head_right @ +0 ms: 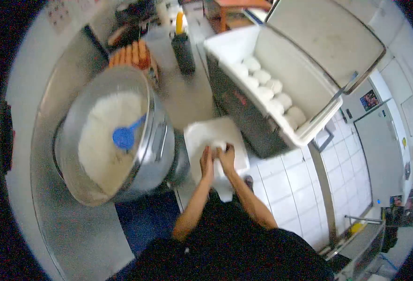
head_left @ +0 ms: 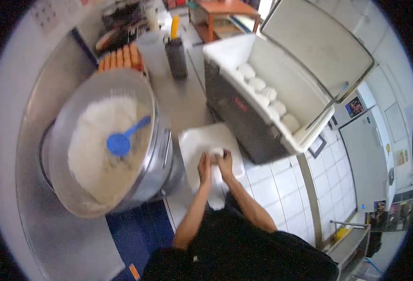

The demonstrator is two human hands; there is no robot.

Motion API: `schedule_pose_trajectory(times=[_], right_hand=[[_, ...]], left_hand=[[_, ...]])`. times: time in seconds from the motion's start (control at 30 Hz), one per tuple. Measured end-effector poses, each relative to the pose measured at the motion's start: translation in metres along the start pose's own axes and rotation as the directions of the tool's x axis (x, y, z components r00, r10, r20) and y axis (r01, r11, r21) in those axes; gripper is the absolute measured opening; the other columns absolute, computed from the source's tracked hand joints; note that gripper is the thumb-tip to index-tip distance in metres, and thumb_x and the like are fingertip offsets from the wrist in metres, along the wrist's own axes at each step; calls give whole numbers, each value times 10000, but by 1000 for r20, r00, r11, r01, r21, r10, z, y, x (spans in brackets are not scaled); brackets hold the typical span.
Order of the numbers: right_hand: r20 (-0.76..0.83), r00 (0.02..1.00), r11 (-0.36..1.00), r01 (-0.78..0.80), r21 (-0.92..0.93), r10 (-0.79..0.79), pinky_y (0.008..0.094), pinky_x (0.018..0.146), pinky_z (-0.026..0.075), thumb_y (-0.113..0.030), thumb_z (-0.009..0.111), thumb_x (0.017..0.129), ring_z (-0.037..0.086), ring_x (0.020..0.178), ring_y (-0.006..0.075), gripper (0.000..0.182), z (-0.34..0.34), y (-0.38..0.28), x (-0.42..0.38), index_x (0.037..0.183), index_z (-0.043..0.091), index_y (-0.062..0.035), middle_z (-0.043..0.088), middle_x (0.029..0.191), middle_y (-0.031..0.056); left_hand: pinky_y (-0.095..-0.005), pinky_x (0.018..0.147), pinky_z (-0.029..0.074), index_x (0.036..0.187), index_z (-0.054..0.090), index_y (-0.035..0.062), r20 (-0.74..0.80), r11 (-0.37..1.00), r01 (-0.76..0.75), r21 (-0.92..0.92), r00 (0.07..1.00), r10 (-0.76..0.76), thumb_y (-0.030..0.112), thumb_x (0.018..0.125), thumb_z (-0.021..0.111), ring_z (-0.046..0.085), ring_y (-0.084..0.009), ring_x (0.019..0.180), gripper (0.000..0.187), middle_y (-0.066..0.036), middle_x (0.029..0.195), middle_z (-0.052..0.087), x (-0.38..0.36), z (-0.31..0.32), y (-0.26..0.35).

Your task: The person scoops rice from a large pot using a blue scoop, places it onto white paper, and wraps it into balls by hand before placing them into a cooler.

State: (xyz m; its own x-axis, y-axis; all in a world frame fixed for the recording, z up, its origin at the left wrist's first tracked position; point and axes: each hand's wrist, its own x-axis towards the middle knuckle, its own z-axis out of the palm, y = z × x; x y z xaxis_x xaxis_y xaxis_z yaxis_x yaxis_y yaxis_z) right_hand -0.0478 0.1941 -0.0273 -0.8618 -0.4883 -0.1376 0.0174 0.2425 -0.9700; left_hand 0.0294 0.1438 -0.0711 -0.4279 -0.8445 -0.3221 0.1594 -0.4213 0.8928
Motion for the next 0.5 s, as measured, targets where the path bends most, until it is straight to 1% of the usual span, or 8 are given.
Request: schedule_pose_trajectory(times=[0.03,0.1,0.2,0.27,0.3,0.37,0.4,0.5], right_hand=[[30,999,999,34,36,-35,366,1008,405,-157,531,907,496,1174,302,462,-8,-30,-10,1300,443,72,507,1289,199],[91,987,986,121,115,-132,377,1030,390,-112,543,881,459,1223,306,481,-21,-70,-19,1320,426,45,436,1356,212],[52,899,899,432,75,-436,394,1012,410,-139,543,895,484,1193,339,483,-43,-138,-35,1332,415,21,429,1351,226],[95,918,871,329,365,-386,378,923,465,-260,655,853,566,1092,326,554,-79,-200,-46,1297,452,0,517,1266,210],[76,931,876,307,372,-358,378,923,465,-260,655,853,566,1092,326,554,-103,-216,-39,1297,452,0,517,1266,210],[131,760,745,560,362,-636,337,922,454,-355,763,763,596,1071,265,685,-156,-240,-22,1252,443,3,581,1215,196],[112,713,713,653,255,-693,321,851,479,-377,834,650,616,986,202,742,-184,-254,-10,1179,476,1,629,1085,152],[378,695,780,451,434,-612,285,799,477,-384,791,662,607,922,169,689,-264,-304,28,1159,495,-10,598,1041,114]], left_hand=[[-335,1095,303,1405,417,-29,0,999,-31,-36,1000,31,363,984,518,412,-223,1309,584,-144,1439,434,-32,23,53],[-344,1045,362,1357,471,-47,-34,939,-210,272,973,228,330,998,497,465,-252,1257,521,-156,1366,459,-61,50,104],[-334,987,409,1322,499,-49,-55,901,-404,157,908,416,300,1011,470,510,-242,1197,468,-151,1312,501,-89,77,133],[-335,927,453,1298,505,-64,-31,943,-326,59,944,329,328,1015,440,557,-241,1130,488,-157,1248,553,-132,115,180],[-349,897,474,1280,504,-78,-27,855,-494,160,863,504,385,1005,414,593,-248,1072,546,-173,1203,587,-137,131,183],[-389,913,467,1285,484,-102,73,781,-601,172,798,598,445,969,426,597,-297,1086,635,-226,1190,598,-170,178,207],[-404,939,451,1290,477,-106,142,721,-662,202,749,648,442,956,443,594,-313,1097,642,-240,1183,603,-179,194,217],[-407,976,419,1293,478,-98,63,838,-525,150,851,522,396,940,479,591,-325,1109,607,-243,1166,616,-212,247,245]])
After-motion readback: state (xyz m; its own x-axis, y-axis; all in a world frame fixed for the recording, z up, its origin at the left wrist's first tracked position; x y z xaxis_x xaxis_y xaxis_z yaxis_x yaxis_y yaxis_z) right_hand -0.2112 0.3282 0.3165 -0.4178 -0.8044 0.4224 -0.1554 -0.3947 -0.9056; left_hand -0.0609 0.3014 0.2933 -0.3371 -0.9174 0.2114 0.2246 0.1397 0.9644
